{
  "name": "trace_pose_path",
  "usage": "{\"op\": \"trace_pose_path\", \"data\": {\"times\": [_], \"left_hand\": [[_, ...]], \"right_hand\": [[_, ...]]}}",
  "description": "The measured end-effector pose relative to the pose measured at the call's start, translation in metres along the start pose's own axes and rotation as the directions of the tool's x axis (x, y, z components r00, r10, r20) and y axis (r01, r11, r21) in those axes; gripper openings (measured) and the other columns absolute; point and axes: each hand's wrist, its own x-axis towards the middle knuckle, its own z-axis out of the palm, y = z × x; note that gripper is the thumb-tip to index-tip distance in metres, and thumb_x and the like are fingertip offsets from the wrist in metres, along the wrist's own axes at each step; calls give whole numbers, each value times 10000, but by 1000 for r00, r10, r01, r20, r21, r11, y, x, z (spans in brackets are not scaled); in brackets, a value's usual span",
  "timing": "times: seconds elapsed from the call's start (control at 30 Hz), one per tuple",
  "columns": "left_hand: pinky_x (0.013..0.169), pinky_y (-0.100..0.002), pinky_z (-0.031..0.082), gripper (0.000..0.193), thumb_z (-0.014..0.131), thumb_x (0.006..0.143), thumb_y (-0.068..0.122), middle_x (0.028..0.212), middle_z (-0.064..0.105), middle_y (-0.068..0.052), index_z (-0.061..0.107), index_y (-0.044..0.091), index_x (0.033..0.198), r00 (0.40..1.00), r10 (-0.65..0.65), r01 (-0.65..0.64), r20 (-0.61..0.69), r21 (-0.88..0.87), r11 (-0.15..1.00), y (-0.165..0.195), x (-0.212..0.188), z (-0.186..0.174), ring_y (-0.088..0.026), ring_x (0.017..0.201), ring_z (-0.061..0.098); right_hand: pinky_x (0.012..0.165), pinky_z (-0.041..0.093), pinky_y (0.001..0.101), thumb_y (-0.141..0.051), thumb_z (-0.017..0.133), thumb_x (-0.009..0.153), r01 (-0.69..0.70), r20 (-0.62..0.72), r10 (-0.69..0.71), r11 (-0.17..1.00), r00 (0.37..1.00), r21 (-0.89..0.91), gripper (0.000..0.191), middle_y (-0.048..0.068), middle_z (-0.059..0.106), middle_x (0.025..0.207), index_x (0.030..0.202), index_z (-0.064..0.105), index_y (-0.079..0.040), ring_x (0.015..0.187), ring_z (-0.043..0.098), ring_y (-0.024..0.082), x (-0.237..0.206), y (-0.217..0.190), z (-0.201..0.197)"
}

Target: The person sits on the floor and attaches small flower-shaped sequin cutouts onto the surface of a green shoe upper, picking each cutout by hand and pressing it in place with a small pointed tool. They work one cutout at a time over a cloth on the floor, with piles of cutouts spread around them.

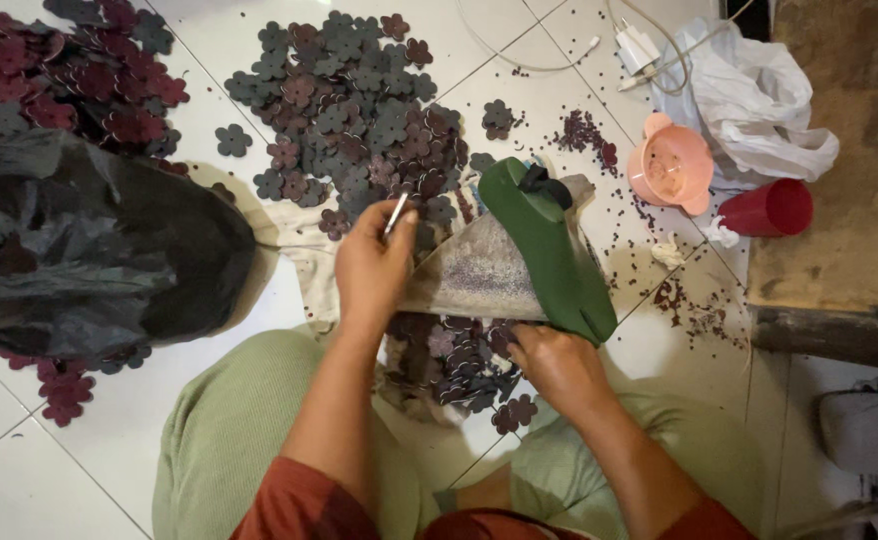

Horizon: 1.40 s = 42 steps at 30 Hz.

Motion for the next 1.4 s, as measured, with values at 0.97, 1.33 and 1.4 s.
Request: {"op": "trace_pose_path", "data": {"times": [0.97,1.33,1.4], "left_hand": [[942,-271,554,247,583,1029,58,1139,714,-56,573,-8,1266,881,137,137,453,-521,843,-49,-17,61,-116,1065,694],[928,-274,545,145,540,1029,1,1108,726,-61,562,-1,1172,869,126,103,479,-423,900,-51,-25,70,-113,1065,681],[906,-271,551,130,536,1031,8,1071,719,-46,563,9,1159,863,121,102,490,-404,909,-51,-25,70,-106,1034,686]], "right_hand": [[692,499,366,-117,800,898,-40,-507,102,991,856,131,278,70,641,799,1170,755,-85,740,618,236,26,-9,-35],[794,503,326,-112,744,941,-52,-496,231,936,837,349,448,125,620,1207,1366,624,-41,1045,619,232,32,10,-37],[785,500,322,-107,745,936,-60,-488,242,932,839,358,448,122,618,1198,1363,626,-42,1030,614,227,32,10,-38]]}}
